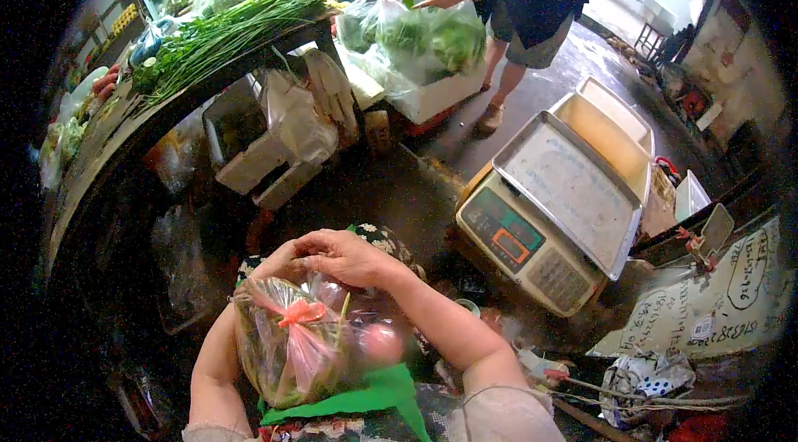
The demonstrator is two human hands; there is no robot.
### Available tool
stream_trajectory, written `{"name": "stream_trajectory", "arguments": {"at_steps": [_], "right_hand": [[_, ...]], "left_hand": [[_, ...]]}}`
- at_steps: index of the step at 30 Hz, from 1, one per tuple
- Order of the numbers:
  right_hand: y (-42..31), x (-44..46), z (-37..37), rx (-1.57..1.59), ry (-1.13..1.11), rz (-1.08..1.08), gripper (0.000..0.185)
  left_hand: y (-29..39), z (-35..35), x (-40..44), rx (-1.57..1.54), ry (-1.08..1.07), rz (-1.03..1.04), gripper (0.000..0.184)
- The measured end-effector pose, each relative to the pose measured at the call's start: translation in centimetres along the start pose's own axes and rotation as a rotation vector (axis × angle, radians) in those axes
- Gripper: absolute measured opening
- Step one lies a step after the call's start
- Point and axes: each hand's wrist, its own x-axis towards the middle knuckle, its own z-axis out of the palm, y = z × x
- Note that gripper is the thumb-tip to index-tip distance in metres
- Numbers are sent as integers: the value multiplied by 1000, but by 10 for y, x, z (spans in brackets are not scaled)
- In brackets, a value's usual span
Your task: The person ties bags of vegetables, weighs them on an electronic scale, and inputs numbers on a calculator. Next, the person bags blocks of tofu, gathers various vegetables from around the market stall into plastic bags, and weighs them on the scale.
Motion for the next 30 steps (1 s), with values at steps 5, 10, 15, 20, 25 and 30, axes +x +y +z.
{"name": "stream_trajectory", "arguments": {"at_steps": [5,10,15,20,25,30], "right_hand": [[-3,-2,0,23,1,9,36],[-4,-2,0,12,5,-8,35],[-5,-3,2,71,12,5,35],[4,-2,0,32,21,9,34],[9,-1,0,87,9,25,35],[6,-2,1,68,5,-7,34]], "left_hand": [[25,12,-10,92,32,-13,33],[23,16,-10,130,99,-20,31],[9,4,-5,134,49,34,30],[5,3,-1,142,69,5,28],[3,4,-1,84,58,44,28],[8,9,-4,192,63,32,27]]}}
